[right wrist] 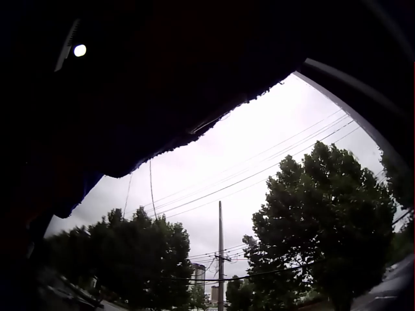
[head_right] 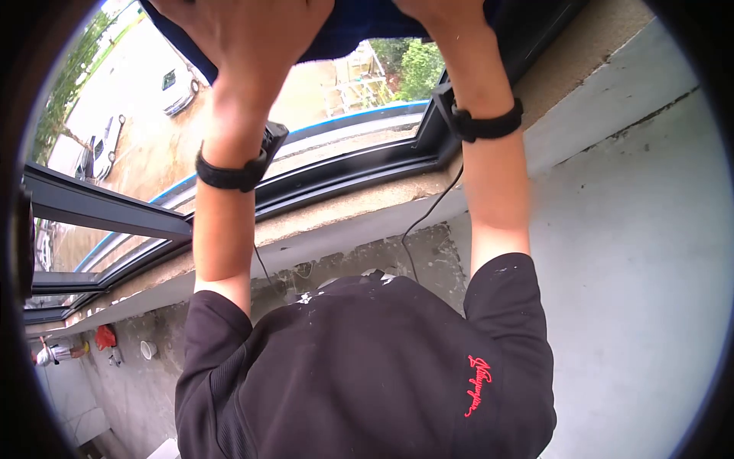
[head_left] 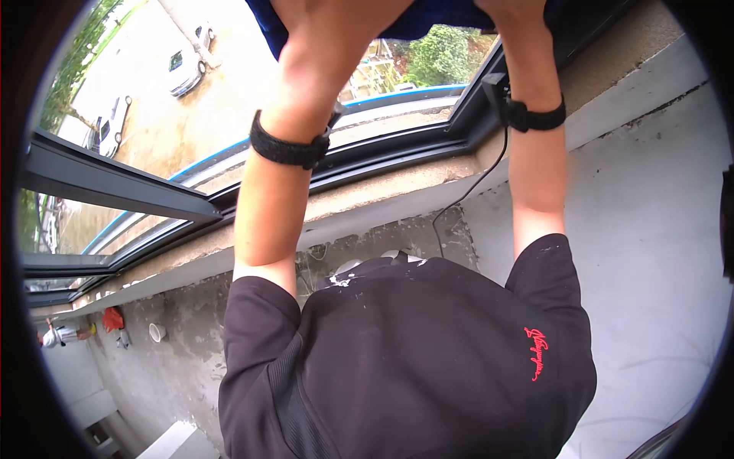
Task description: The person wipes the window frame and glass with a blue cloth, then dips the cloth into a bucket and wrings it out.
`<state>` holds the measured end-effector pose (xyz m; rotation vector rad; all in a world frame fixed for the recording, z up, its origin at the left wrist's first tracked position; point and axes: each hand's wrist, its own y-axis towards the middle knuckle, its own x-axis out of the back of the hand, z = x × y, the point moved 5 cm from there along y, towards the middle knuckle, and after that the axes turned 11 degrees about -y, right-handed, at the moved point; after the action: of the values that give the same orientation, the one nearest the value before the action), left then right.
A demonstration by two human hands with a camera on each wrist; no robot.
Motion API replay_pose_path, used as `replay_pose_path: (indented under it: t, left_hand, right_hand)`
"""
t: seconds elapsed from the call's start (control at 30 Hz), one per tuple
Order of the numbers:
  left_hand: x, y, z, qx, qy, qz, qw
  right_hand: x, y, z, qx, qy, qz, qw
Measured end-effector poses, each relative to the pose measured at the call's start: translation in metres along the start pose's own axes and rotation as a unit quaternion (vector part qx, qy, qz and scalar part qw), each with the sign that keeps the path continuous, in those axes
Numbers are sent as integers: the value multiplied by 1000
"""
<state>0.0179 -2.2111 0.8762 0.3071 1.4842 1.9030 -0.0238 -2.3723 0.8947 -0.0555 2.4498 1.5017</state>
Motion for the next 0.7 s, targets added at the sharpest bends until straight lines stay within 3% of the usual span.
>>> replay_pose_path:
  t: [0.07, 0.13, 0.2, 0.27, 0.5, 0.6, 0.7]
  left_hand:
    - [28, -17, -22, 134, -78, 163, 974]
    - [34, -49, -33, 151, -69, 231, 959]
    - [39, -83, -47, 167, -78, 230, 956]
    - [39, -125, -57, 168, -119, 231, 951]
    - [72, -236, -99, 137, -165, 342, 915]
    - [85, -262, -107, 172, -211, 428, 861]
    - [94, -262, -117, 215, -220, 458, 834]
  right_hand:
    - [13, -29, 18, -19, 3, 30, 999]
    - [23, -59, 35, -84, 13, 95, 992]
    - [40, -89, 55, -139, 36, 179, 973]
    - [41, -135, 69, -173, 57, 159, 970]
    - [86, -231, 125, -220, 91, 300, 924]
    - [107, -259, 143, -237, 121, 313, 911]
    - [114, -265, 154, -251, 131, 352, 892]
